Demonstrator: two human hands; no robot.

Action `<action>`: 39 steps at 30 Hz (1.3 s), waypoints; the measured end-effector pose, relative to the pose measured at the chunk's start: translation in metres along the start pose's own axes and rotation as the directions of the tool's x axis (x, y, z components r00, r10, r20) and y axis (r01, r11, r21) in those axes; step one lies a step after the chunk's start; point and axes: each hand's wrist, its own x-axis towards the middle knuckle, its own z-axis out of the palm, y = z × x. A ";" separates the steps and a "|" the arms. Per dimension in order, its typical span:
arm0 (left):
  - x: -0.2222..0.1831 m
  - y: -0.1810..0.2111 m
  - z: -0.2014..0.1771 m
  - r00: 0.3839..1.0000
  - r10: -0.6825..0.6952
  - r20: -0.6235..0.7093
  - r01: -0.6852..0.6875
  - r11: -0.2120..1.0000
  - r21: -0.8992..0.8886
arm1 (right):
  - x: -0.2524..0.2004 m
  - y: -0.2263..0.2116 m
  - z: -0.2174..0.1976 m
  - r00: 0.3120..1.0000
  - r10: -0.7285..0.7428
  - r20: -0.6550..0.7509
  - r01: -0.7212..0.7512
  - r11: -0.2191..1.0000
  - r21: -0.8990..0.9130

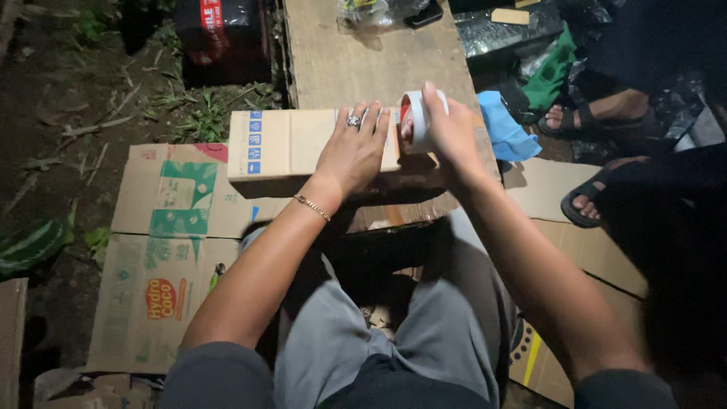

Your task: The person sits on the ground and uses clear packing tape to seal a cardboard box. They apply multiple strips of tape across the top and sides, then briefly handle a small wrapped item before continuing to tape the box.

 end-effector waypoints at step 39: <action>0.084 -0.043 -0.038 0.580 0.317 0.750 0.363 0.724 -0.587 | -0.100 0.022 -0.006 0.978 0.084 -0.190 -0.084 0.996 0.007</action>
